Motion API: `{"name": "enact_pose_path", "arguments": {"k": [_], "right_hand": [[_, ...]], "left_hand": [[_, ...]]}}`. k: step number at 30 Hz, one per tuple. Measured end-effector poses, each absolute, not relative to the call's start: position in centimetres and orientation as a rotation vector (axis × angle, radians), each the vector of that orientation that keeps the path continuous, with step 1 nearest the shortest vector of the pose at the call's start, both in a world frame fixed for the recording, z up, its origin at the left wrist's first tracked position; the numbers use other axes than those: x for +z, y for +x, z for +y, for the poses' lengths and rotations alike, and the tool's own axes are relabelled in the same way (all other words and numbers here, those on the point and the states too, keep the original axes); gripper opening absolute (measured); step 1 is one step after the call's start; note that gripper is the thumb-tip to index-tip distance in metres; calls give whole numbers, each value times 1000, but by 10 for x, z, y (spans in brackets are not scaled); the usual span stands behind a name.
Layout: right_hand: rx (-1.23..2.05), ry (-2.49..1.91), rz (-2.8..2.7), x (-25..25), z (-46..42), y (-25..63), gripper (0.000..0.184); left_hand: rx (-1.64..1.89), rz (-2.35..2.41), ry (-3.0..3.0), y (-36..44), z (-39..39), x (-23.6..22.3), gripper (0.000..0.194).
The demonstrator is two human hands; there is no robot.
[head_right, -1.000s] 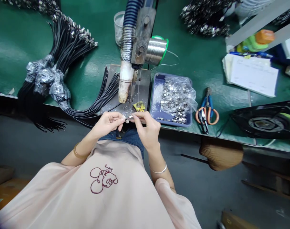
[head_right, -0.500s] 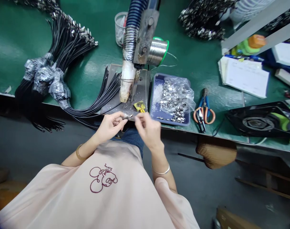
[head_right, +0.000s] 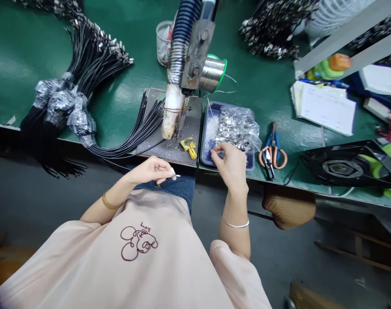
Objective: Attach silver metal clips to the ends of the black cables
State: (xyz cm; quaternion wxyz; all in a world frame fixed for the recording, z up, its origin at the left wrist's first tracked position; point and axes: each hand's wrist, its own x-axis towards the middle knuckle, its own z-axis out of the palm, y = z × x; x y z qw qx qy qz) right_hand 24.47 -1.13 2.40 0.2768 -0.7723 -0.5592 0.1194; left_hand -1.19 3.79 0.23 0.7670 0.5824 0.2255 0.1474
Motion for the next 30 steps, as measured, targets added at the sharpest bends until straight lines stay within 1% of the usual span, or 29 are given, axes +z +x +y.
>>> {"name": "enact_pose_path", "arguments": {"k": [2, 5, 7, 10, 13, 15, 19, 24, 30], "right_hand": [[279, -2036, -1342, 31, -16, 233, 13], [263, -1839, -1110, 40, -23, 214, 16], [337, -1687, -1095, 42, -27, 201, 17], [548, -1565, -1170, 37, -30, 181, 17], [699, -1572, -1192, 28, -31, 164, 15], [676, -1604, -1188, 24, -31, 156, 16], [615, -1595, -1250, 20, -30, 147, 23], [608, -1578, -1302, 22, -30, 146, 22], [642, -1577, -1304, 24, -30, 147, 22]], "left_hand": [[397, 575, 1077, -14, 40, 3, 44], [554, 669, 961, -11, 39, 8, 47], [634, 702, 959, -6, 36, 13, 46], [709, 746, 1000, -1, 34, 18, 41], [728, 777, 1040, 2, 32, 20, 37], [739, 802, 1061, 3, 30, 20, 34], [774, 874, 1145, 5, 25, 19, 27], [790, 916, 1242, 6, 23, 20, 21], [799, 921, 1278, 6, 23, 19, 20]]}}
